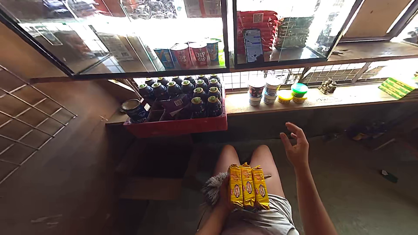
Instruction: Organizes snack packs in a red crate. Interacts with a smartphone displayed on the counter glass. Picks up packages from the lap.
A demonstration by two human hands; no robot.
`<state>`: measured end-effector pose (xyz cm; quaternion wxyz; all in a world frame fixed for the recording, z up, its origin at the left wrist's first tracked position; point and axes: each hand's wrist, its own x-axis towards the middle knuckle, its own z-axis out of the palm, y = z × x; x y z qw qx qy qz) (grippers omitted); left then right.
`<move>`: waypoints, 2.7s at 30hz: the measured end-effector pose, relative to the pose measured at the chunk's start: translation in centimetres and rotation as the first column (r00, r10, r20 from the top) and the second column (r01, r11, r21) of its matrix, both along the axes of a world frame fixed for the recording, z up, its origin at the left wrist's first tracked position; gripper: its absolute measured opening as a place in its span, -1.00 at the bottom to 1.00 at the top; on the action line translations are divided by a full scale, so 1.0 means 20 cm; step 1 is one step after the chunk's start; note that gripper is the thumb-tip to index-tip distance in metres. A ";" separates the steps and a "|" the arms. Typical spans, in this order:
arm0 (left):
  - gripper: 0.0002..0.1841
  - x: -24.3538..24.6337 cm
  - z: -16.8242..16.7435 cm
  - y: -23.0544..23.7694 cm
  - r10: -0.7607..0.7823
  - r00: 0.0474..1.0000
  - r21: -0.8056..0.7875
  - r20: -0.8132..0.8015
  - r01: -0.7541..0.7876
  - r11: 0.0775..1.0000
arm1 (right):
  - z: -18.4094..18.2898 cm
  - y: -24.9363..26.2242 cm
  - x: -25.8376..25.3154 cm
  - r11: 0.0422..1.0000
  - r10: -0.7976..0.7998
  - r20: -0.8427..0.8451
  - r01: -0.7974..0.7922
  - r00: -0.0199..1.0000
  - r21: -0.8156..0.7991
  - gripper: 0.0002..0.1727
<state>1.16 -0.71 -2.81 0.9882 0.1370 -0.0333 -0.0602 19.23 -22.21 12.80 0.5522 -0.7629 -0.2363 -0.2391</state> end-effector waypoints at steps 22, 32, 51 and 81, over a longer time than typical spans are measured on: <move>-0.48 -0.03 -0.07 0.02 -0.052 0.994 -0.127 0.095 0.064 0.990 | 0.53 0.66 1.15 0.911 -0.110 0.486 0.284 0.867 -0.300 -0.29; -0.52 -0.03 -0.01 0.01 -0.033 0.991 -0.172 0.130 0.055 0.984 | 0.50 0.67 1.18 0.903 -0.122 0.516 0.310 0.848 -0.296 -0.43; -0.53 -0.02 -0.08 0.01 0.077 0.994 -0.056 0.078 -0.073 0.996 | 0.60 0.65 1.24 0.994 0.008 0.645 0.064 0.764 -0.089 -0.69; -0.60 -0.01 0.06 -0.01 0.172 0.983 -0.011 0.063 -0.171 0.985 | 0.55 0.68 1.22 0.975 -0.051 0.563 0.162 0.825 -0.149 -0.21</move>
